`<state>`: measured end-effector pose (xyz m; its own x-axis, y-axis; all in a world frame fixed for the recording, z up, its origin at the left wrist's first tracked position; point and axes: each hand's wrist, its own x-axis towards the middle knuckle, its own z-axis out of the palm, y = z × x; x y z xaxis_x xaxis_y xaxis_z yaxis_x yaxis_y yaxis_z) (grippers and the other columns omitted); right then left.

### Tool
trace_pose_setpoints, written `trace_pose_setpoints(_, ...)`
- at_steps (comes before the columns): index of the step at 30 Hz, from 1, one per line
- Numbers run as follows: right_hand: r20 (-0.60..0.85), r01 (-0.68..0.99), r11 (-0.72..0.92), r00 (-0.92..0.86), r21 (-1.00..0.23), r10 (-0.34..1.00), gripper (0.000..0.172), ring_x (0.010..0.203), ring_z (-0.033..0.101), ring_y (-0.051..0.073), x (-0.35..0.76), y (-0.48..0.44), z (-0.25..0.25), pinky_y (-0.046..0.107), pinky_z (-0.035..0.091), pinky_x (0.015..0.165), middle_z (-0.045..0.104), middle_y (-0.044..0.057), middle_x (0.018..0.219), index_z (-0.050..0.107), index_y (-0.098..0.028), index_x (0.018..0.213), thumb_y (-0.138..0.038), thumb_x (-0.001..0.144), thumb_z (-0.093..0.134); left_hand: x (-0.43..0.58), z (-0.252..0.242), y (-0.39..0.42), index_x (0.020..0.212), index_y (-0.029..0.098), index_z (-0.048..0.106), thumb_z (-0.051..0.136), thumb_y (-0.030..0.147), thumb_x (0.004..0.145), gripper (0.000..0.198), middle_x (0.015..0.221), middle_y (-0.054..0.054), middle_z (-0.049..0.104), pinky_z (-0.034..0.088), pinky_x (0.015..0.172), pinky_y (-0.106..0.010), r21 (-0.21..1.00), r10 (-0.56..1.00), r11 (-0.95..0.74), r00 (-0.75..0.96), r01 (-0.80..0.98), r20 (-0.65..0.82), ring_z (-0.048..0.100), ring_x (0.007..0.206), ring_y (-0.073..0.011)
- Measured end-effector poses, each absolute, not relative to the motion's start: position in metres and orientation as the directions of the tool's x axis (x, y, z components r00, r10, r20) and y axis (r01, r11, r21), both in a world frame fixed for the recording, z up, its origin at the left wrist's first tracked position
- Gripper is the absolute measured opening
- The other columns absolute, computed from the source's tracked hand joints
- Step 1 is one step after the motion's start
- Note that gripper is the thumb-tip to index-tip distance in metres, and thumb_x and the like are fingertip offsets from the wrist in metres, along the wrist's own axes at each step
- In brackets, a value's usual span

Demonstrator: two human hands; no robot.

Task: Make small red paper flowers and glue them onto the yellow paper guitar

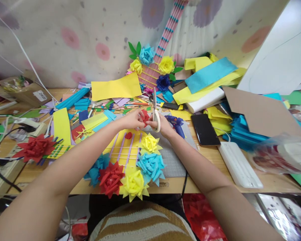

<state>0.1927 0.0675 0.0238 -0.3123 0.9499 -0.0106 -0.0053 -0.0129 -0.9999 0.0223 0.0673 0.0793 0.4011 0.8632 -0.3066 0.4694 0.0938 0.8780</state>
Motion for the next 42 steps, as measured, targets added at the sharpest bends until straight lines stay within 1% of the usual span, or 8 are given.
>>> trace_pose_setpoints(9,-0.032,-0.066,-0.05,-0.243,-0.997,0.969,0.047,0.044,0.041,0.009,0.187,0.066,0.018,0.025,0.031,0.044,0.047,-0.007,0.05,0.044,-0.021,0.071,-0.049,0.052,0.076,0.027,0.08,0.06,0.078,0.017,0.049,0.075,0.011,0.057,0.034,0.067,0.0,0.065,0.054,0.06,-0.027,0.892,0.882,0.365,0.209,0.266,-0.423,0.066,0.07,-0.0159)
trace_pose_setpoints(14,-0.022,-0.228,-0.097,-0.31,-0.969,0.95,0.05,0.043,0.042,0.009,0.189,0.063,0.022,0.025,0.032,0.044,0.047,-0.007,0.049,0.047,-0.022,0.078,-0.053,0.052,0.077,0.017,0.081,0.062,0.084,0.014,0.061,0.074,0.007,0.064,0.024,0.077,-0.003,0.069,0.054,0.066,-0.023,0.792,0.732,0.611,0.401,-0.026,-0.551,0.067,0.072,-0.0129)
trace_pose_setpoints(18,0.002,-0.312,-0.123,-0.372,-0.942,0.928,0.056,0.042,0.04,0.008,0.188,0.061,0.028,0.024,0.031,0.043,0.046,-0.009,0.05,0.047,-0.022,0.079,-0.05,0.044,0.081,0.011,0.084,0.063,0.086,0.013,0.063,0.067,0.003,0.072,0.018,0.071,-0.002,0.067,0.051,0.057,-0.015,0.658,0.59,0.751,0.508,-0.058,-0.628,0.067,0.069,-0.0101)
trace_pose_setpoints(23,-0.021,-0.345,-0.169,-0.393,-0.923,0.919,0.056,0.044,0.041,0.007,0.187,0.061,0.026,0.024,0.032,0.045,0.048,-0.008,0.055,0.045,-0.022,0.08,-0.044,0.044,0.083,0.012,0.079,0.064,0.082,0.013,0.063,0.064,0.004,0.075,0.011,0.072,-0.002,0.067,0.048,0.052,-0.012,0.622,0.512,0.782,0.599,-0.03,-0.616,0.066,0.069,-0.0093)
trace_pose_setpoints(28,-0.039,-0.319,-0.157,-0.347,-0.935,0.937,0.055,0.048,0.043,0.008,0.188,0.064,0.024,0.024,0.034,0.048,0.046,-0.008,0.059,0.043,-0.022,0.082,-0.041,0.047,0.081,0.011,0.08,0.068,0.085,0.014,0.066,0.069,0.016,0.074,0.012,0.087,-0.006,0.071,0.051,0.06,-0.017,0.684,0.507,0.727,0.626,0.059,-0.592,0.067,0.084,-0.0141)
trace_pose_setpoints(33,-0.059,-0.091,-0.084,-0.256,-0.992,0.965,0.05,0.051,0.043,0.009,0.186,0.065,0.025,0.025,0.034,0.05,0.047,-0.007,0.06,0.044,-0.021,0.076,-0.042,0.048,0.079,0.009,0.096,0.068,0.079,0.014,0.067,0.076,0.033,0.067,0.024,0.085,-0.007,0.071,0.053,0.074,-0.029,0.847,0.698,0.485,0.486,0.219,-0.525,0.066,0.084,-0.0173)
trace_pose_setpoints(37,-0.039,0.047,-0.028,-0.25,-0.999,0.967,0.048,0.058,0.047,0.01,0.183,0.064,0.026,0.026,0.037,0.053,0.047,-0.005,0.063,0.043,-0.02,0.073,-0.04,0.046,0.078,0.011,0.095,0.07,0.074,0.016,0.068,0.079,0.034,0.057,0.026,0.075,-0.003,0.071,0.049,0.06,-0.023,0.829,0.82,0.196,0.376,0.523,-0.431,0.063,0.07,-0.0143)
trace_pose_setpoints(42,-0.019,0.04,-0.009,-0.243,-0.999,0.97,0.047,0.066,0.052,0.013,0.182,0.066,0.02,0.028,0.041,0.061,0.049,-0.005,0.066,0.043,-0.02,0.075,-0.037,0.046,0.076,0.019,0.078,0.074,0.061,0.017,0.065,0.077,0.023,0.05,0.017,0.059,0.0,0.066,0.039,0.047,-0.02,0.756,0.895,0.058,0.302,0.652,-0.329,0.057,0.054,-0.0114)
